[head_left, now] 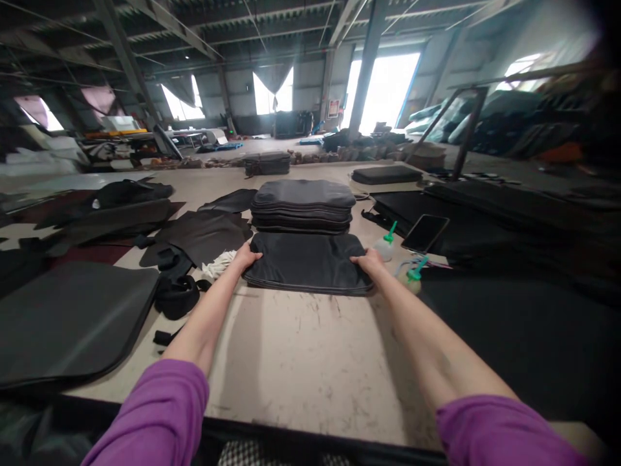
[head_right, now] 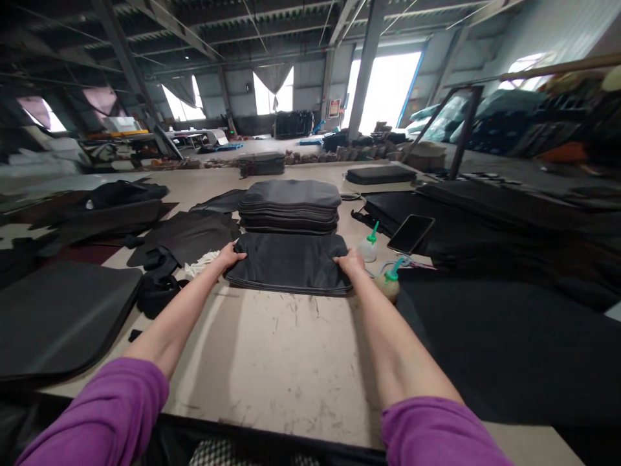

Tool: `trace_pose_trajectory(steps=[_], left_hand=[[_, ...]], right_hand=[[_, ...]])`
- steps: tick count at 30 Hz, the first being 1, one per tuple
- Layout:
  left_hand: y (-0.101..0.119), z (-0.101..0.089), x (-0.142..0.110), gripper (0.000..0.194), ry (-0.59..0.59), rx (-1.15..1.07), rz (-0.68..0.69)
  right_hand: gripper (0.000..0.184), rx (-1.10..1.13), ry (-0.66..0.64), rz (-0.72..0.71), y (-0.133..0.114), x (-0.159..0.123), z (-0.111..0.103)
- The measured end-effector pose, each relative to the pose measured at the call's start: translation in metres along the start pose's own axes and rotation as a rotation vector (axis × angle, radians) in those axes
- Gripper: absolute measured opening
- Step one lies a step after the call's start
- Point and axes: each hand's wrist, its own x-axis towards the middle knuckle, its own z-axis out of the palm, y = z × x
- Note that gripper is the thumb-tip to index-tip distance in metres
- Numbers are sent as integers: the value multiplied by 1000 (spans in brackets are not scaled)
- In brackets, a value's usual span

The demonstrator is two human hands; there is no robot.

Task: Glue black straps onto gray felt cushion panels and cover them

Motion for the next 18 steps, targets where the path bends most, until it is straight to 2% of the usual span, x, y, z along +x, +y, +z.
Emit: trace_pose_trajectory(steps=[2, 4, 8, 11, 14, 18], left_hand=[[3, -1, -6, 66, 26, 105, 5], [7, -1, -17, 67, 55, 206, 64], [20, 4, -47, 58, 42, 343, 307], [27, 12, -67, 37, -80, 407, 448], [33, 14, -82, 29, -168, 449, 505], [41, -7, -98, 32, -162, 500, 504]], right_hand=[[37, -127, 5, 17, 1, -1, 1], [40, -220, 28, -25, -1, -8, 3], [55, -336, 43, -247, -4, -36, 14], [42, -383, -65, -383, -3, -58, 28], [32, -420, -141, -433, -3, -69, 37], [31, -410, -134, -475, -16, -70, 33]])
